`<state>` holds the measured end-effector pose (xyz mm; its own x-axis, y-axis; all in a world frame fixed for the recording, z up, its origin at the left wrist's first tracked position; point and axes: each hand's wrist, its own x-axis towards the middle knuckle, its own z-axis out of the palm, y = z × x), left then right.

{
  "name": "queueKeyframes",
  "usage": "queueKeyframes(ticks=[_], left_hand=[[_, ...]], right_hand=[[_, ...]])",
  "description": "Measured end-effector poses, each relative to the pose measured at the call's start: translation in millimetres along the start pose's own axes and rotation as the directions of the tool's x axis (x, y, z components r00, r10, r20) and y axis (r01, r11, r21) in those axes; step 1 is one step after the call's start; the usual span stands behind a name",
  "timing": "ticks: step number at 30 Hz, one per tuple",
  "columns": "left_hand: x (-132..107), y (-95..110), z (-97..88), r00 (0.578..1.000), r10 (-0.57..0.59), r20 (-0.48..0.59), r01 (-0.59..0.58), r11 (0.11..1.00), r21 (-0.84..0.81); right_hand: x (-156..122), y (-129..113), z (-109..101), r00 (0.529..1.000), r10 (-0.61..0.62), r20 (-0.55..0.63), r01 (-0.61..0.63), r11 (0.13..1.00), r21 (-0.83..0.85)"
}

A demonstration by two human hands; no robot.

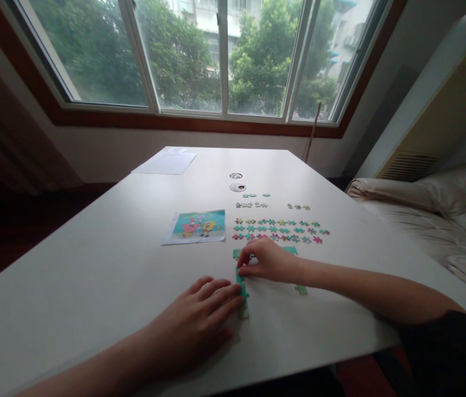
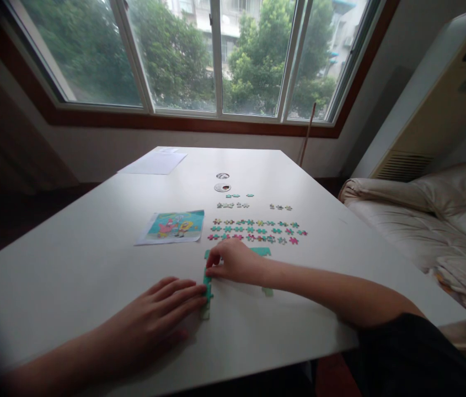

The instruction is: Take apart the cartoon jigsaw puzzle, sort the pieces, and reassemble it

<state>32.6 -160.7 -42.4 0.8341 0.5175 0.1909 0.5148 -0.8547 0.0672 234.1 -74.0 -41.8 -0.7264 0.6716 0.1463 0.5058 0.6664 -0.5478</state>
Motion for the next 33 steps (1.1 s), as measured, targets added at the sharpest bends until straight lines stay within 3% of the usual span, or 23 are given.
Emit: queueKeyframes(ticks=[5, 16, 22, 26, 33], left_hand=[[-1.9, -4.0, 0.8, 1.000, -0.014, 0.003, 0.014, 1.000, 0.000], [-2.5, -6.8, -2.6, 0.998, -0.033, 0.047, 0.035, 0.999, -0.031], [-2.0, -45.9, 0.0, 0.984, -0.174, -0.048, 0.174, 0.985, 0.009], [5.9, -69.4, 5.9, 0.980, -0.192, -0.048, 0.194, 0.980, 0.040], [22.3, -74.3, 14.0, 0.984, -0.162, -0.069, 0.164, 0.986, 0.027]], right_hand=[[-4.4, -1.0, -4.9, 0.996, -0.039, -0.083, 0.031, 0.994, -0.103], [-9.6, 1.9, 5.2, 0.994, -0.102, -0.035, 0.095, 0.983, -0.156], [-6.5, 4.2, 6.9, 0.991, -0.122, -0.045, 0.111, 0.972, -0.207], [-3.8, 5.8, 6.7, 0.993, -0.096, -0.068, 0.079, 0.971, -0.226], [-3.4, 11.5, 7.7, 0.990, -0.102, -0.093, 0.078, 0.969, -0.234]])
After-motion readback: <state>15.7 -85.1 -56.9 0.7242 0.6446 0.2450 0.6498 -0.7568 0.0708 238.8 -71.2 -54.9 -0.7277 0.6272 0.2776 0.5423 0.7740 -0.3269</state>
